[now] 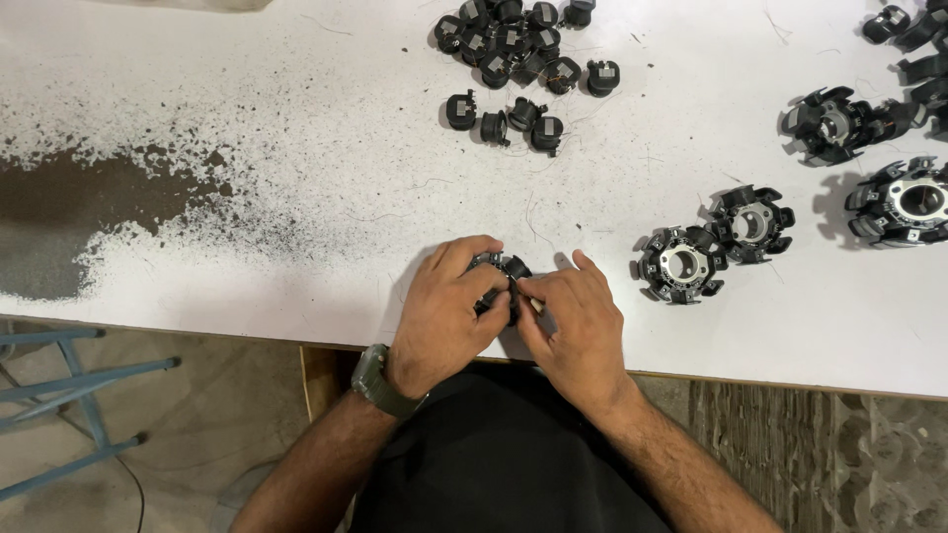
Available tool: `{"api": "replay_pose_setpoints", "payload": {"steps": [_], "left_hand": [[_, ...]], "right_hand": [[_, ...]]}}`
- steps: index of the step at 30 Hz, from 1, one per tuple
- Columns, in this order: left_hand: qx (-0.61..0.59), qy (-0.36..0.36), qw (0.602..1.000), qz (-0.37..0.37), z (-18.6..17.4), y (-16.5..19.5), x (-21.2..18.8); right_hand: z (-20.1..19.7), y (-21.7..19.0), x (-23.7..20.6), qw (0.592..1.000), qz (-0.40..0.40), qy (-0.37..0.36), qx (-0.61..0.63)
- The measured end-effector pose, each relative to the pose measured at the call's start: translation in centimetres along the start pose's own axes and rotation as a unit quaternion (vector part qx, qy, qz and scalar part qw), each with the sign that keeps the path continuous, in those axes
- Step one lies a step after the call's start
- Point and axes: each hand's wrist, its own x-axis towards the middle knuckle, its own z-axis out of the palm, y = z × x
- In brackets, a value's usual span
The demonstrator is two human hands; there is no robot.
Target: The person uses a small tool to scrape or deburr the edges of black mechanical components on a white table. They handle both larger gear-like parts and smaller cylindrical pieces, placing finished items aside in separate piles.
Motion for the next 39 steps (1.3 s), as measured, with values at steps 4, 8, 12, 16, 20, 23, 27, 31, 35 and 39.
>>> {"api": "replay_pose_setpoints", "payload": {"steps": [4,8,12,16,20,23,27,31,35,39], "left_hand": [[-0.03,0.002,0.997,-0.075,0.5,0.3,-0.3],[-0.03,0.014,0.995,-0.097,1.1,0.1,-0.3],[-0.021,0.028,0.994,-0.103,1.7,0.0,-0.4],[-0.028,0.027,0.993,-0.11,2.0,-0.2,-0.5],[-0.029,0.028,0.993,-0.114,2.1,-0.2,-0.5],[-0.028,0.036,0.993,-0.107,1.9,-0.1,-0.6],[-0.079,0.045,0.987,-0.132,1.3,0.0,-0.8],[-0.063,0.049,0.992,-0.095,0.8,0.0,-0.6],[0.015,0.017,1.0,0.0,-0.2,-0.4,0.0],[-0.002,-0.05,0.999,-0.003,-0.8,-0.4,0.1]], "right_hand": [[0.0,0.1,-0.3,1.0,0.012,0.003,0.013],[-0.3,0.0,-0.7,0.998,0.027,0.023,0.045],[-0.2,0.0,-0.7,0.998,0.016,0.031,0.047],[0.0,-0.2,-0.7,0.999,0.009,0.024,0.034],[0.1,-0.2,-0.7,1.0,0.002,0.021,0.019],[0.1,-0.1,-0.8,1.0,0.006,0.021,0.018],[0.2,-0.1,-0.8,1.0,-0.001,0.02,0.005],[0.1,-0.2,-0.6,1.0,-0.002,0.018,-0.001],[-0.1,-0.3,-0.3,1.0,-0.003,0.007,-0.006],[-0.2,-0.3,-0.1,1.0,-0.002,-0.003,-0.009]]}}
